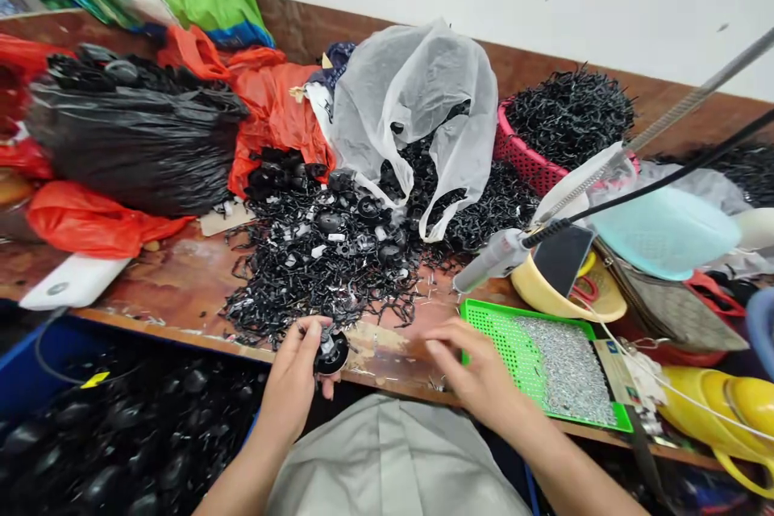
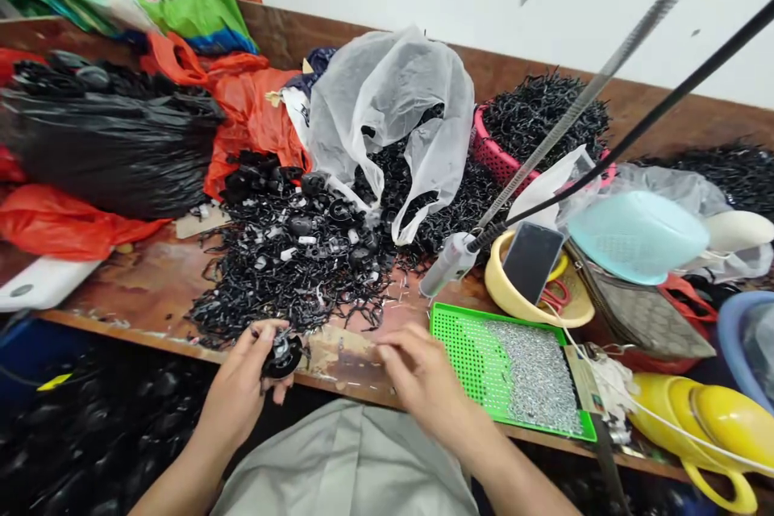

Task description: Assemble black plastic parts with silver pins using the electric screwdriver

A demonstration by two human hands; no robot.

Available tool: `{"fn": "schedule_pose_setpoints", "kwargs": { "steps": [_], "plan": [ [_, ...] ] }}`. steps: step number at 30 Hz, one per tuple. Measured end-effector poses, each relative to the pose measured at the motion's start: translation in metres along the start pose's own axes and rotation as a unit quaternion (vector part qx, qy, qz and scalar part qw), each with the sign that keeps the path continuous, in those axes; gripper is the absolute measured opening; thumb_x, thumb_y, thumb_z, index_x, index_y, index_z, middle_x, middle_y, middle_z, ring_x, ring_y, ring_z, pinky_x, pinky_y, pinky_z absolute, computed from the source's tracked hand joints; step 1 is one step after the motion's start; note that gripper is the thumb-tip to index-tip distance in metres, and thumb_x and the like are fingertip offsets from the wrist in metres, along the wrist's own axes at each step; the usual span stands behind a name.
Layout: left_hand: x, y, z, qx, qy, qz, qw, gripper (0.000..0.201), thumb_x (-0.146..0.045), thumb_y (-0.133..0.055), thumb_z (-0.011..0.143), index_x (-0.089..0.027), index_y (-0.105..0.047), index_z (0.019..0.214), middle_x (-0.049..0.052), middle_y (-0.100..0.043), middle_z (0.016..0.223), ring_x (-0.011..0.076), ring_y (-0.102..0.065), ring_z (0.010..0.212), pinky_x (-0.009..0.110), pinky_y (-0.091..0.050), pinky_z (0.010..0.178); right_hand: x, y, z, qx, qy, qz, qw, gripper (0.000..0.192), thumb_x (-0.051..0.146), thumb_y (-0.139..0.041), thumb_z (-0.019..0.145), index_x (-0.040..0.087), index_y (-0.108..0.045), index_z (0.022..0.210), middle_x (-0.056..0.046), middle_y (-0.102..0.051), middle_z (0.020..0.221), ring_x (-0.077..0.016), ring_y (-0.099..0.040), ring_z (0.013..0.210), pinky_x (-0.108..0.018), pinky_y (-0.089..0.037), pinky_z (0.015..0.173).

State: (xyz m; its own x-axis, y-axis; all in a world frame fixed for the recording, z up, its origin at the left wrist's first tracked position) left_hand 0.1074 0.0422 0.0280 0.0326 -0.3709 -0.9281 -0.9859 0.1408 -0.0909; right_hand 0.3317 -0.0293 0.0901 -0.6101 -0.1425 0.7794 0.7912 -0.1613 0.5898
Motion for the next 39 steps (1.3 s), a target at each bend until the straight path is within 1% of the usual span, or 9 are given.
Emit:
{"fn": "schedule_pose_setpoints", "kwargs": {
  "steps": [5, 8, 16, 20, 25, 29, 33, 36, 39],
  "plan": [
    [0.003, -0.013, 0.003, 0.032, 0.021, 0.023, 0.999, 0.037, -0.054, -0.052, 0.085, -0.020, -0.051, 0.101, -0.006, -0.054, 0.052, 0.0114, -0.051, 0.041, 0.019, -0.040, 0.035, -0.005, -0.089, 0.016, 0.130, -0.012, -0.069, 0.989, 0.020, 0.019, -0.047, 0.093, 0.022, -0.063, 0.105, -0.008, -0.062, 0.100, -0.0189, -0.060, 0.093, -0.033, -0.051, 0.083],
    [0.007, -0.019, 0.004, 0.044, 0.041, 0.003, 0.998, 0.038, -0.054, -0.055, 0.083, -0.020, -0.051, 0.099, -0.005, -0.056, 0.057, 0.0123, -0.054, 0.044, 0.020, -0.043, 0.036, -0.006, -0.113, 0.023, 0.169, -0.017, -0.182, 0.969, 0.020, 0.021, -0.046, 0.093, 0.019, -0.063, 0.103, -0.011, -0.058, 0.102, -0.0236, -0.057, 0.098, -0.038, -0.050, 0.083],
    [0.014, -0.009, 0.010, 0.045, 0.058, -0.026, 0.997, 0.041, -0.055, -0.051, 0.086, -0.021, -0.049, 0.109, -0.005, -0.053, 0.054, 0.0133, -0.051, 0.045, 0.020, -0.039, 0.035, -0.011, -0.085, 0.003, 0.187, -0.050, -0.161, 0.968, 0.022, 0.026, -0.048, 0.093, 0.025, -0.062, 0.111, -0.007, -0.060, 0.107, -0.0218, -0.059, 0.097, -0.039, -0.050, 0.087],
    [0.013, -0.026, 0.008, 0.120, 0.081, -0.088, 0.986, 0.037, -0.042, -0.060, 0.084, -0.023, -0.047, 0.112, -0.001, -0.059, 0.076, 0.0140, -0.059, 0.060, 0.024, -0.048, 0.047, -0.018, -0.058, 0.017, 0.100, -0.017, -0.167, 0.981, 0.031, 0.020, -0.051, 0.090, 0.025, -0.058, 0.120, -0.009, -0.050, 0.133, -0.0252, -0.050, 0.119, -0.044, -0.044, 0.100],
    [0.017, -0.034, 0.010, 0.131, 0.107, -0.084, 0.982, 0.035, -0.034, -0.060, 0.082, -0.022, -0.047, 0.113, -0.001, -0.060, 0.075, 0.0156, -0.061, 0.061, 0.028, -0.051, 0.053, -0.023, -0.023, 0.059, 0.021, 0.016, -0.169, 0.985, 0.027, 0.020, -0.050, 0.090, 0.022, -0.060, 0.116, -0.011, -0.054, 0.126, -0.0243, -0.052, 0.118, -0.043, -0.045, 0.100],
    [0.018, -0.034, 0.012, 0.124, 0.118, -0.087, 0.981, 0.036, -0.035, -0.061, 0.081, -0.021, -0.049, 0.111, -0.001, -0.062, 0.077, 0.0168, -0.062, 0.062, 0.031, -0.053, 0.056, -0.025, -0.023, 0.101, 0.015, 0.009, -0.204, 0.979, 0.029, 0.019, -0.050, 0.090, 0.021, -0.059, 0.117, -0.011, -0.057, 0.120, -0.0245, -0.056, 0.112, -0.043, -0.046, 0.098],
    [0.016, -0.031, 0.016, 0.119, 0.116, -0.094, 0.982, 0.039, -0.034, -0.065, 0.078, -0.019, -0.050, 0.110, 0.000, -0.064, 0.078, 0.0183, -0.064, 0.065, 0.035, -0.055, 0.061, -0.033, -0.042, 0.134, 0.000, -0.043, -0.204, 0.978, 0.035, 0.018, -0.046, 0.091, 0.016, -0.052, 0.126, -0.013, -0.058, 0.113, -0.0228, -0.059, 0.104, -0.039, -0.049, 0.093],
    [0.017, -0.023, 0.019, 0.099, 0.116, -0.082, 0.985, 0.041, -0.034, -0.067, 0.076, -0.019, -0.051, 0.111, 0.000, -0.064, 0.076, 0.0185, -0.064, 0.064, 0.035, -0.055, 0.060, -0.033, -0.059, 0.142, 0.024, -0.043, -0.197, 0.979, 0.036, 0.020, -0.047, 0.092, 0.018, -0.052, 0.128, -0.012, -0.058, 0.111, -0.0218, -0.059, 0.104, -0.036, -0.049, 0.092],
    [0.020, -0.015, 0.022, 0.072, 0.115, -0.075, 0.988, 0.042, -0.035, -0.068, 0.074, -0.020, -0.052, 0.110, 0.000, -0.065, 0.078, 0.0182, -0.064, 0.063, 0.034, -0.055, 0.060, -0.029, -0.055, 0.135, 0.020, -0.024, -0.207, 0.978, 0.039, 0.025, -0.050, 0.092, 0.020, -0.052, 0.130, -0.012, -0.056, 0.118, -0.0234, -0.057, 0.109, -0.039, -0.048, 0.094]
  ]
}}
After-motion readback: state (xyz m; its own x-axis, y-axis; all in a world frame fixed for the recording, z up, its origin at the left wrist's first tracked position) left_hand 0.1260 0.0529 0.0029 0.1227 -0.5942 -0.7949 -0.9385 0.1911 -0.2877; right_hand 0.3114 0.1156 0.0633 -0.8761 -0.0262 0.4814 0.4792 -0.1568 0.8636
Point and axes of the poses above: each hand's wrist, its own z-axis towards the middle knuckle, its own y-axis out of the back of the hand, x = y × z, the point moved 10 cm from there along z, towards the middle knuckle
